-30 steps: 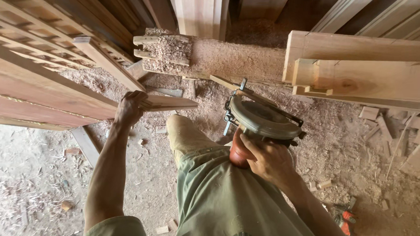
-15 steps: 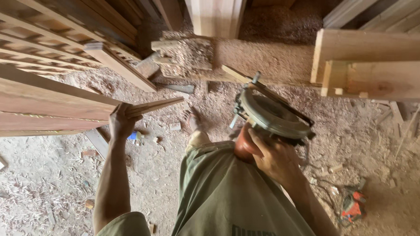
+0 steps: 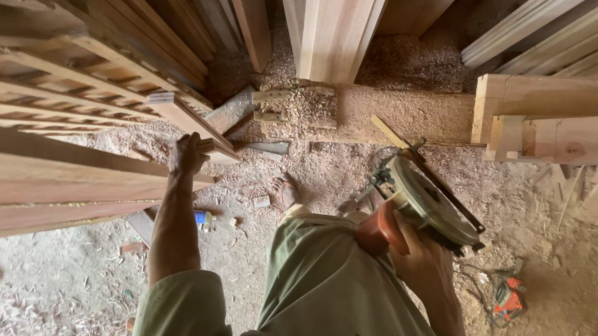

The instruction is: The person uses a circular saw to cut a long wooden plank into smaller pieces. They repeatedly position the saw, make cuts, and move the cut pieces aside.

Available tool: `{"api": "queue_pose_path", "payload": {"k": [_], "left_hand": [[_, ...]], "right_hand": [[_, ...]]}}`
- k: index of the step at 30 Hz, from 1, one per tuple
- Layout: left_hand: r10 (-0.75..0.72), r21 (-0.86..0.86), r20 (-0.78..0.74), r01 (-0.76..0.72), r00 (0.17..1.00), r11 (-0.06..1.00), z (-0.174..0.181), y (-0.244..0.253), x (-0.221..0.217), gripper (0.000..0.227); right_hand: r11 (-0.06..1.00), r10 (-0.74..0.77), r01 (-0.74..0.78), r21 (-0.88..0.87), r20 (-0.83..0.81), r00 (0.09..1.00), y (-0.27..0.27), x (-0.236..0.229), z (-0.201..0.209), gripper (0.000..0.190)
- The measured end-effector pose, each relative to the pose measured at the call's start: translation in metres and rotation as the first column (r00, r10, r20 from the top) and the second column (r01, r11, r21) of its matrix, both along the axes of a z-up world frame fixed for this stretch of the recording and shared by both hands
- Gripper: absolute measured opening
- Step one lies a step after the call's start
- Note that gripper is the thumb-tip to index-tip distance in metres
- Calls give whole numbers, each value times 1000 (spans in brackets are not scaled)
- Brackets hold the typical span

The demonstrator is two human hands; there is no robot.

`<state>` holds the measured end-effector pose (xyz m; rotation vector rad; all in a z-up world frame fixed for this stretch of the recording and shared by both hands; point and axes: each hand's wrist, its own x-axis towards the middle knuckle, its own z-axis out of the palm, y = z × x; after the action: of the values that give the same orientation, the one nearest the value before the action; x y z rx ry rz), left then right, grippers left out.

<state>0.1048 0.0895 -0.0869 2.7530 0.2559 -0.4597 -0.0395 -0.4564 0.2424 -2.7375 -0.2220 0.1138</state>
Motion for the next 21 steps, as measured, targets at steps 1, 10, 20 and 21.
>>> {"api": "queue_pose_path", "payload": {"k": [1,10,20,21], "left_hand": [[-8,32,-26,9,1000,999,-3,7,7,37],[308,35,-559,-349,770,937,-45,-12,9,84],[-85,-421,-561,-195,824,886,-57,-210,-80,56],[-121,-457,-558,-183,821,870,-56,-226,-86,54]], "right_hand": [[1000,-26,26,-11,3,1000,6,-1,1,47],[910,-369,343,-234,-81,926,37,-16,21,52],[944,-290,270,-190,-87,953,13,-34,14,62],[943,-291,275,-186,-68,954,10,-38,13,59]]}}
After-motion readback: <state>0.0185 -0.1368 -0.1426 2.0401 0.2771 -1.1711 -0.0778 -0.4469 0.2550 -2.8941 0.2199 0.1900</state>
